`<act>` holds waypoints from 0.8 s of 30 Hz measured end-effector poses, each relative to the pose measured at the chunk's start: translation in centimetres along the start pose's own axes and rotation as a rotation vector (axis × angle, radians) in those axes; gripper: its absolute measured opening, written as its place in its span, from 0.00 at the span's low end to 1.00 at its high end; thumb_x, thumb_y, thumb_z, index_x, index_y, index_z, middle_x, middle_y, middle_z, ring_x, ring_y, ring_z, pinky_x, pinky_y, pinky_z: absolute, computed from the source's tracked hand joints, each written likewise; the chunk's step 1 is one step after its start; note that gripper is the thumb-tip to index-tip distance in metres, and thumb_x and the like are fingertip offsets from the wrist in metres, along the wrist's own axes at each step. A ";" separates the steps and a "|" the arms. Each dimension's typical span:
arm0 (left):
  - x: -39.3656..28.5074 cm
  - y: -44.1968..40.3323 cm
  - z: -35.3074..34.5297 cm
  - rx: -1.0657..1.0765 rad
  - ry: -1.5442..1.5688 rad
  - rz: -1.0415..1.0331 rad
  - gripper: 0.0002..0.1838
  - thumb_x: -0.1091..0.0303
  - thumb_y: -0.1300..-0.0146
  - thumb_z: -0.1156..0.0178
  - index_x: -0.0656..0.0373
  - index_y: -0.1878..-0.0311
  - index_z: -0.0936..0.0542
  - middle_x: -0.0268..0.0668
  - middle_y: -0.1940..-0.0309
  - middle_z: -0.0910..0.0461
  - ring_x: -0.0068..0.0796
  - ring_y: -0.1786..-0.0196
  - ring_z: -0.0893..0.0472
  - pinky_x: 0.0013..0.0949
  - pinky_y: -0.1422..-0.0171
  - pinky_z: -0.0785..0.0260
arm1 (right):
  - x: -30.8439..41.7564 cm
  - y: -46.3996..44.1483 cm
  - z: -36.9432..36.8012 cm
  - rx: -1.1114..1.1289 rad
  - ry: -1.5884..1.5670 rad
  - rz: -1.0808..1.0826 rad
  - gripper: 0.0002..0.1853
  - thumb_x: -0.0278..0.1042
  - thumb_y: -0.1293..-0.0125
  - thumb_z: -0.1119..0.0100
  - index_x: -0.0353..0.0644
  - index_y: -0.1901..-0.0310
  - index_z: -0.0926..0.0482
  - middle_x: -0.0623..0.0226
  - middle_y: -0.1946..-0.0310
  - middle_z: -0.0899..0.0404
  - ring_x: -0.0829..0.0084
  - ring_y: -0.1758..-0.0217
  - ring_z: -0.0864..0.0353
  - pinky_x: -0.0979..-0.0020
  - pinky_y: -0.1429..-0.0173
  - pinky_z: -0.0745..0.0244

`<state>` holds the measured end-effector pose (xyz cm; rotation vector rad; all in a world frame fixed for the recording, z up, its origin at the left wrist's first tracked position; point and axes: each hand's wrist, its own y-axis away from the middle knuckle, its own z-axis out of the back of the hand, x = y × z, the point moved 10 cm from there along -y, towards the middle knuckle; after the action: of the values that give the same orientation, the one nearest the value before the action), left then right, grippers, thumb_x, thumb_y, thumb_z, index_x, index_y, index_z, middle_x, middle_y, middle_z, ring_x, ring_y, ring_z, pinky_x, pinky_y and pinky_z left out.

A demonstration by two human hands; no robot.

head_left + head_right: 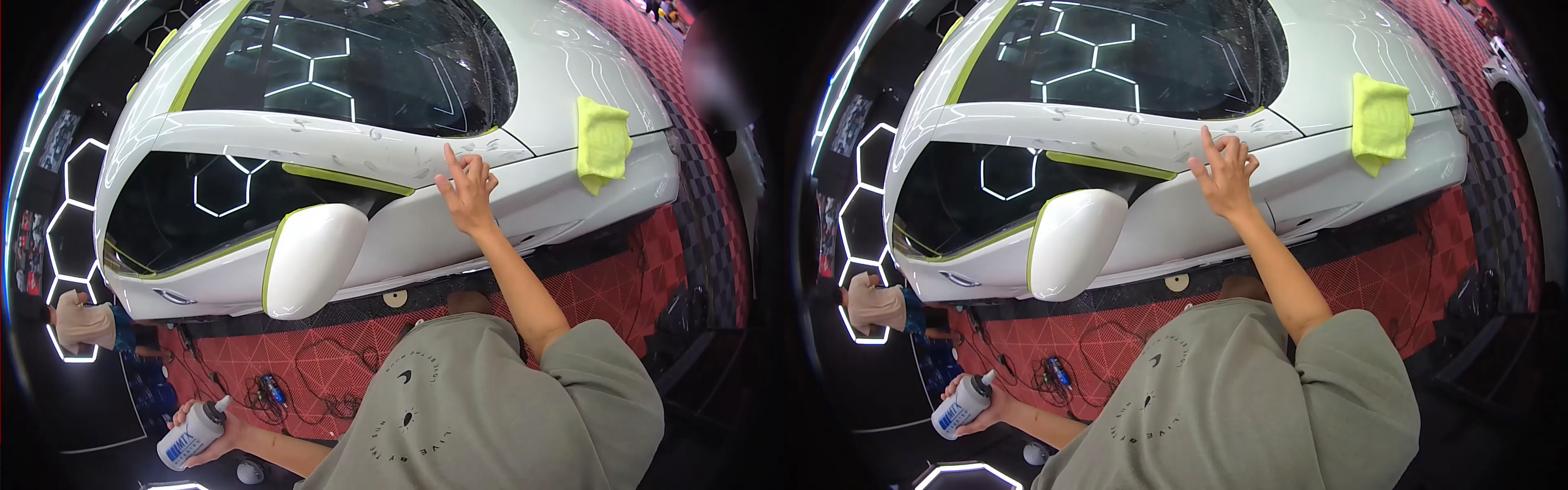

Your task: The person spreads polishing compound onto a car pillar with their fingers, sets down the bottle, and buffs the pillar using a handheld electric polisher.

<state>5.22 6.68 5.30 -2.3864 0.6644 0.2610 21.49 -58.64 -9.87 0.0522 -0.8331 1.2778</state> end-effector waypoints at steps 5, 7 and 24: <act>0.3 0.6 0.2 -0.034 0.049 0.024 0.45 0.37 0.52 0.28 0.66 0.45 0.32 0.41 0.54 0.31 0.39 0.49 0.28 0.43 0.39 0.33 | 3.3 -2.8 -2.3 0.022 0.043 -0.016 0.37 0.66 0.29 0.57 0.46 0.30 0.33 0.63 0.53 0.39 0.63 0.48 0.42 0.53 0.42 0.53; -0.1 1.1 0.0 -0.041 0.058 0.029 0.44 0.37 0.50 0.28 0.66 0.45 0.32 0.41 0.53 0.31 0.38 0.49 0.28 0.43 0.39 0.33 | 6.5 -2.2 -1.6 0.128 -0.035 0.037 0.34 0.64 0.29 0.57 0.46 0.32 0.30 0.64 0.54 0.39 0.63 0.48 0.41 0.54 0.40 0.54; -6.6 3.5 4.0 -0.058 -0.115 -0.160 0.46 0.28 0.40 0.44 0.64 0.39 0.34 0.40 0.57 0.32 0.34 0.52 0.28 0.41 0.41 0.30 | 21.4 -6.5 -1.3 0.031 0.260 0.879 0.30 0.61 0.28 0.58 0.54 0.32 0.28 0.66 0.52 0.36 0.66 0.47 0.40 0.54 0.39 0.53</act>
<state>-2.29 9.43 2.55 -2.4427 0.4154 0.3489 28.71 -42.67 4.12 -0.4960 -0.6151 2.0627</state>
